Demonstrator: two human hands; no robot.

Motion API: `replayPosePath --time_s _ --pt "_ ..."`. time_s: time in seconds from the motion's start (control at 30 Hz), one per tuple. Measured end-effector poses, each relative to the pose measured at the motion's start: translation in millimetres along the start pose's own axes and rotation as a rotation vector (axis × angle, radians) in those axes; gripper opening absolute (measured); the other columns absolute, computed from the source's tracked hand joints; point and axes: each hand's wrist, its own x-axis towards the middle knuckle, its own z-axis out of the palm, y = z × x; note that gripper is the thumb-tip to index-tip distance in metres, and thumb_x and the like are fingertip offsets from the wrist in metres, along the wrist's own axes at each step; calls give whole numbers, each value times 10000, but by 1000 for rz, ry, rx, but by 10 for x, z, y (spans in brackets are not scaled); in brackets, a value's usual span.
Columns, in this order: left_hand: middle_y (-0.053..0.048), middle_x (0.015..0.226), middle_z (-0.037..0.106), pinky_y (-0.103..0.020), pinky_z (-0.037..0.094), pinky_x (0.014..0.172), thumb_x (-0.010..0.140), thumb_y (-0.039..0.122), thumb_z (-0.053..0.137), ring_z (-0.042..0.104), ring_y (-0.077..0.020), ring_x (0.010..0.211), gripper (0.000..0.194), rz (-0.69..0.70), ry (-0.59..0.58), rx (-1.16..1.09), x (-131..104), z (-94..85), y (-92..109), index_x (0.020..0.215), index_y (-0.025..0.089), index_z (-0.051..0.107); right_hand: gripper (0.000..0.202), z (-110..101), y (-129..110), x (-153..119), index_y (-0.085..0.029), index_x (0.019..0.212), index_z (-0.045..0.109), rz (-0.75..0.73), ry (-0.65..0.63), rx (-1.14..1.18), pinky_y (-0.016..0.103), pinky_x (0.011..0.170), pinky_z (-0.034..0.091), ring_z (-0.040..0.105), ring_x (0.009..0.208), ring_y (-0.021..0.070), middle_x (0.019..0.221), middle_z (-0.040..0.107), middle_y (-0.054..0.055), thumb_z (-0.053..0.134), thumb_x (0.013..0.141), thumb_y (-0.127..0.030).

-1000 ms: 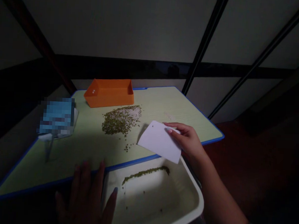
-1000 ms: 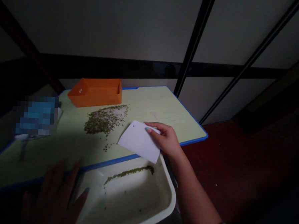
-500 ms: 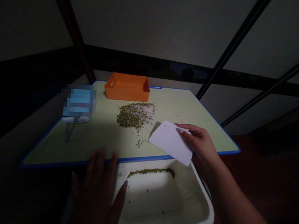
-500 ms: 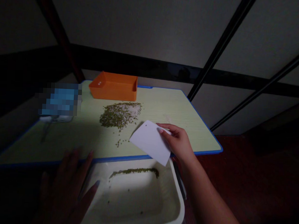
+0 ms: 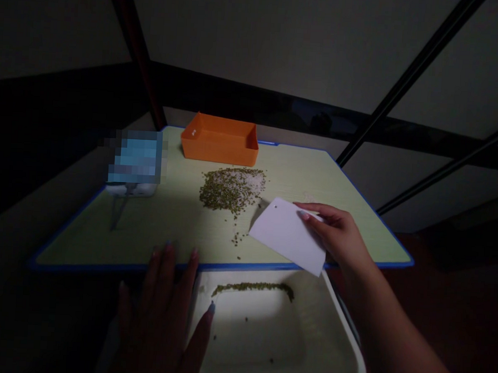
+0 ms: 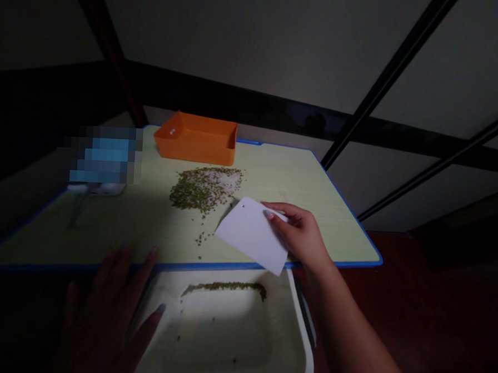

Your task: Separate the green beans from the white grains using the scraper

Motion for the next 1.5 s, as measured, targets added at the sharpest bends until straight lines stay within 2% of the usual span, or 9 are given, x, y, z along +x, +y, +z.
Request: replayPosePath --time_s 0.2,0.5,0.73,0.97,1.17,1.5 --pt "-127 1666 110 -676 122 1197 958 358 296 61 -287 1549 609 0 -14 -9 2 -7 -1 1521 315 68 325 50 29 7 -203 959 802 -17 27 -10 284 575 461 661 733 188 977 784 99 783 708 -407" --pt "-89 1679 18 -656 61 1210 958 370 295 -11 -261 1551 618 7 -35 -41 12 -11 -3 1517 332 35 293 19 4 55 -215 968 800 -64 -48 -16 278 610 465 664 755 170 998 787 87 791 720 -372" --pt "-98 1677 42 -692 86 1193 954 404 274 25 -290 1549 613 -14 -40 -63 13 -2 0 1518 332 44 265 18 16 30 -228 924 808 -50 -13 28 262 573 451 649 686 147 935 795 70 813 692 -357" --pt "-106 1680 17 -686 89 1188 934 428 314 27 -311 1546 659 80 -22 -14 0 56 -102 1527 291 63 235 42 25 19 -247 942 807 -91 -44 1 292 625 485 682 778 177 997 792 70 792 721 -326" --pt "-92 1680 27 -678 71 1199 948 423 275 26 -297 1548 623 -1 -41 -75 10 -1 -7 1521 321 54 233 75 31 53 -235 944 806 -113 -43 -14 304 648 498 690 799 185 996 792 75 788 729 -320" --pt "-78 1682 16 -681 68 1198 949 425 282 9 -286 1550 622 -16 -55 -88 17 -30 11 1516 350 37 224 69 62 88 -249 971 802 -118 -96 7 285 644 487 684 794 166 996 791 65 781 757 -313"
